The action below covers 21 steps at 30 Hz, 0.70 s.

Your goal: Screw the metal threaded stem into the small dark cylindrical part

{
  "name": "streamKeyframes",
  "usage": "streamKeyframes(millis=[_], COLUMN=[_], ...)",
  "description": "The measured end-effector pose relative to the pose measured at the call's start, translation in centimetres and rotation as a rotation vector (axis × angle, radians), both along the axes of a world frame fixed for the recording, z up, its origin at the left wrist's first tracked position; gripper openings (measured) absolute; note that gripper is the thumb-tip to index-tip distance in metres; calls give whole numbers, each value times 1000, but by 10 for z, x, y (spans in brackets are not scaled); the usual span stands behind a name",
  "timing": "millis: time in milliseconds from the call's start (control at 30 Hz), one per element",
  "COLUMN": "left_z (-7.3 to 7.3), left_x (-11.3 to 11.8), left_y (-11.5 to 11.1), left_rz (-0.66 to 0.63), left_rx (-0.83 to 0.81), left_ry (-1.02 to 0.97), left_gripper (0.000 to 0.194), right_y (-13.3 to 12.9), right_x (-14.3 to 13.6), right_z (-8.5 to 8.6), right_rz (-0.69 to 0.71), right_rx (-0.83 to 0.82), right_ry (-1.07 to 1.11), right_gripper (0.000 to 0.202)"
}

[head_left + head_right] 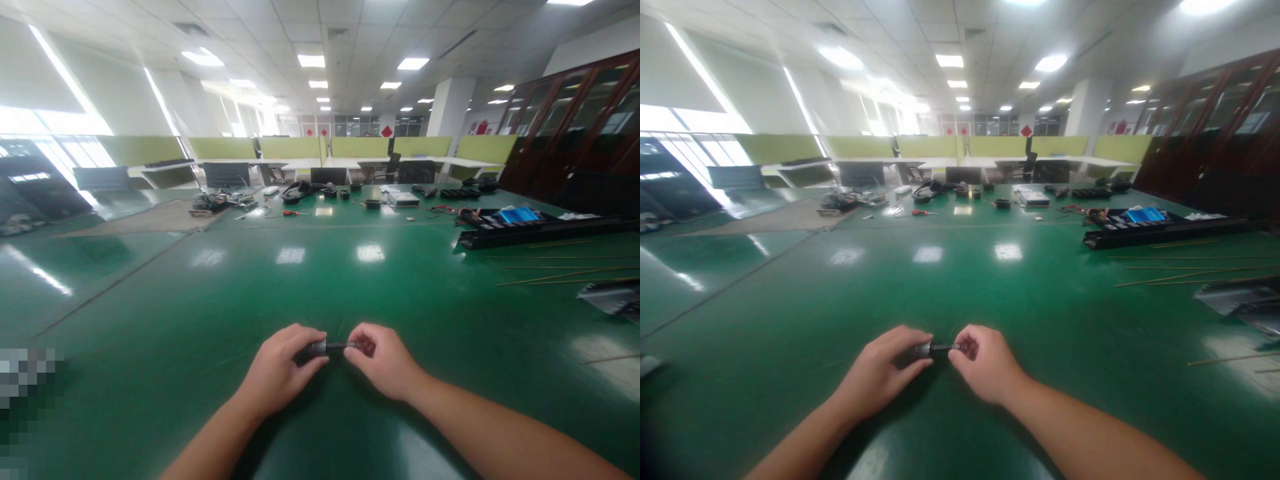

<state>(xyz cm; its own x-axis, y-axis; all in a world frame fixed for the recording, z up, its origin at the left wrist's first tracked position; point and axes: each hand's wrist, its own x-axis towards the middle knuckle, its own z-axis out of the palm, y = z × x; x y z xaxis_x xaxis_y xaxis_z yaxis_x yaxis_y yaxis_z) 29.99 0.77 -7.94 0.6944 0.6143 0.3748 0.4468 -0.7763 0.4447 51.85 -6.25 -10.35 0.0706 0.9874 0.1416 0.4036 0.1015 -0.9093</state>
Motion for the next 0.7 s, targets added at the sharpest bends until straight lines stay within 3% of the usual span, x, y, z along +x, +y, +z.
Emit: streamKeyframes(millis=[700], left_z=[1], left_x=[-3], left_y=[4], left_rz=[-1], left_rx=[15], left_ry=[2], left_gripper=[23], right_y=[0], right_x=[0], right_z=[0], right_rz=[-29], right_rx=[-13], right_ry=[14], right_gripper=[8])
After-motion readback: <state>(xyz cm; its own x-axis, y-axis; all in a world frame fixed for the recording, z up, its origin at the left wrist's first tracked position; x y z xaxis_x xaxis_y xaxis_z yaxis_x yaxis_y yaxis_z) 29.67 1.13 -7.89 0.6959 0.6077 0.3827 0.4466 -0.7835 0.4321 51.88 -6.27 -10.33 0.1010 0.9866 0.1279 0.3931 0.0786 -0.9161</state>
